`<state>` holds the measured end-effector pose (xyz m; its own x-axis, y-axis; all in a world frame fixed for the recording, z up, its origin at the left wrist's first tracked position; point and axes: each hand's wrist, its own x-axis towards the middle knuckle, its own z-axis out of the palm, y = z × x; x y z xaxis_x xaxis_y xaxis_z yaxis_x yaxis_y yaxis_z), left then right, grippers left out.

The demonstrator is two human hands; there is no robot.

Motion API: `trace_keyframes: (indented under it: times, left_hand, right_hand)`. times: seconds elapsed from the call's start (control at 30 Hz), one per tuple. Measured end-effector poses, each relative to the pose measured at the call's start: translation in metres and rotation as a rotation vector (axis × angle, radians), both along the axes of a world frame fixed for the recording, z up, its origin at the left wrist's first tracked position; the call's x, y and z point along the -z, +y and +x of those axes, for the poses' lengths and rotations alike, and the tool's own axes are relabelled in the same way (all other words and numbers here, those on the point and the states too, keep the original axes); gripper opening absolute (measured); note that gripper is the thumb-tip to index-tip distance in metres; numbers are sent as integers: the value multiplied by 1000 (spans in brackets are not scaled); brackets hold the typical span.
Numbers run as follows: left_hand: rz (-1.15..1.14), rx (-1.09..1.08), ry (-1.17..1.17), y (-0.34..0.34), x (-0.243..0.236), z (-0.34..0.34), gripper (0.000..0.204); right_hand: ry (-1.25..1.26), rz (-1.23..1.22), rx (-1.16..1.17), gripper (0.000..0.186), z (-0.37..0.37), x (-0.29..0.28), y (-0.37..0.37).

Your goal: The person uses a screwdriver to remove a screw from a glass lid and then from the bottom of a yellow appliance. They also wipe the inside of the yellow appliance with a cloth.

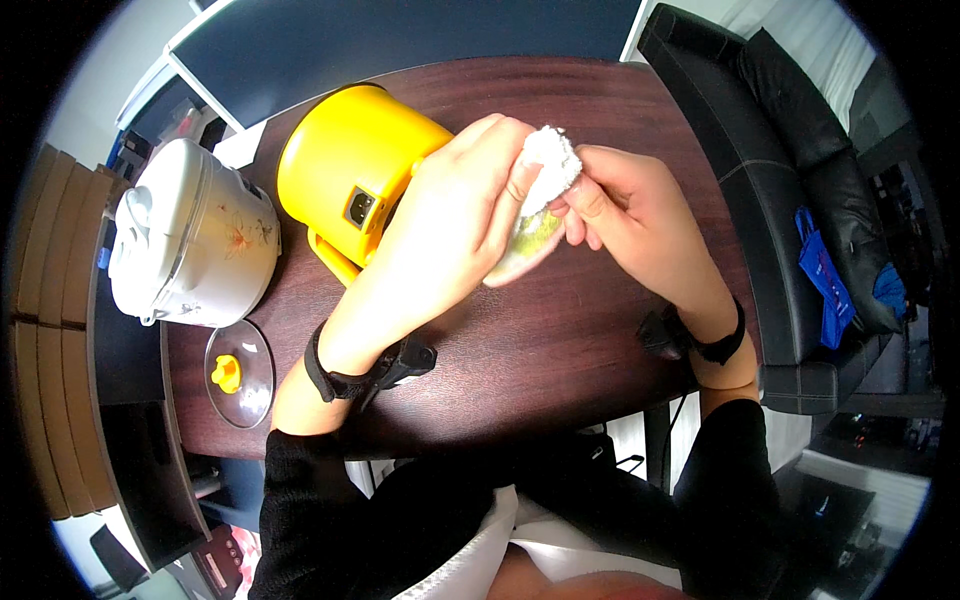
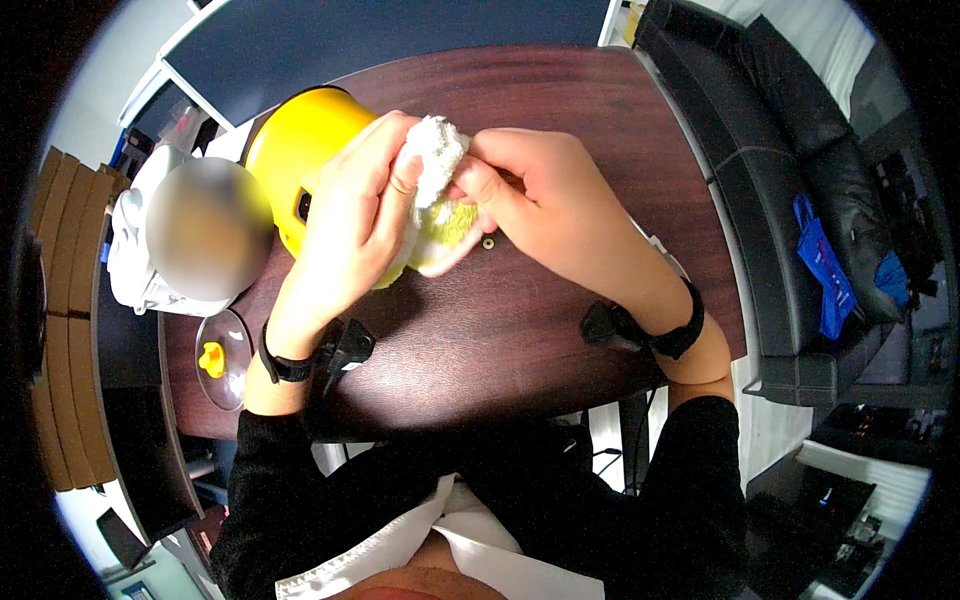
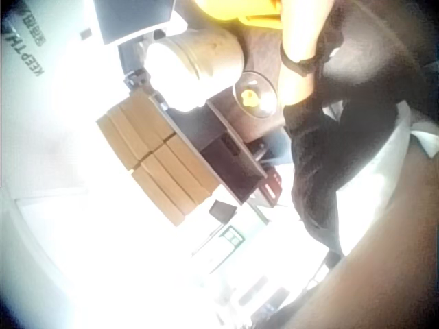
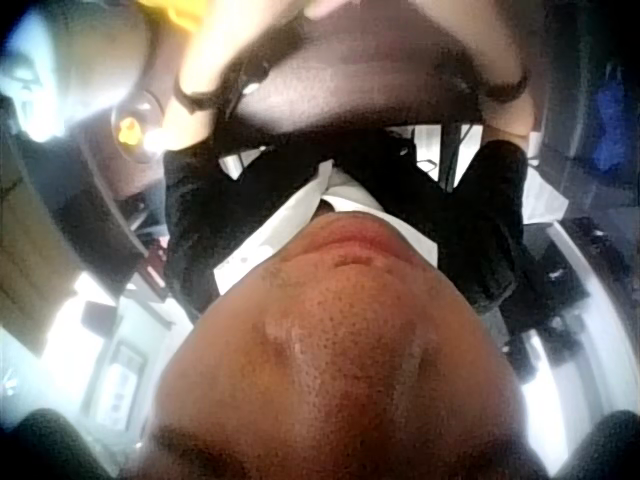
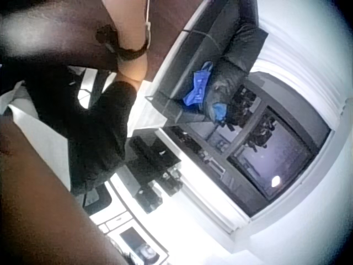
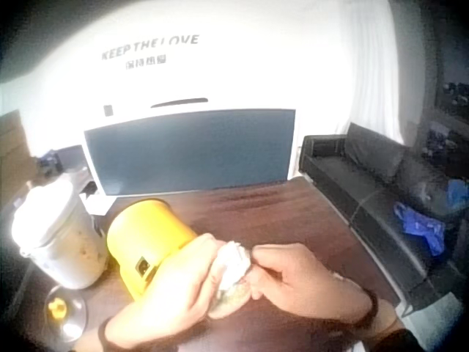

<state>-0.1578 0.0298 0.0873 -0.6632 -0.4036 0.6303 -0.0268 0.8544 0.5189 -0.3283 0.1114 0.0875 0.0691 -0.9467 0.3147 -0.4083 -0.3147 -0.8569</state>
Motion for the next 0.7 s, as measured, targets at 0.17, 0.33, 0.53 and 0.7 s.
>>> trace_keyframes:
  times: [0.17,0.33,0.53,0.7]
  left_hand:
    - [174,-22,-26,3,-2,4,17]
    - [602,172,126,-1,8,0,20]
    - [758,254,144,-4,5,1,23]
    - [807,295,97,-6,4,2,22]
  right_hand:
    - [211,-210,79,9,11,-6,8]
    - [287,-469,181,15,10,1,3]
    - [316,-509,225,18,10,3,0]
    - [332,-491,237,16,9,3,0]
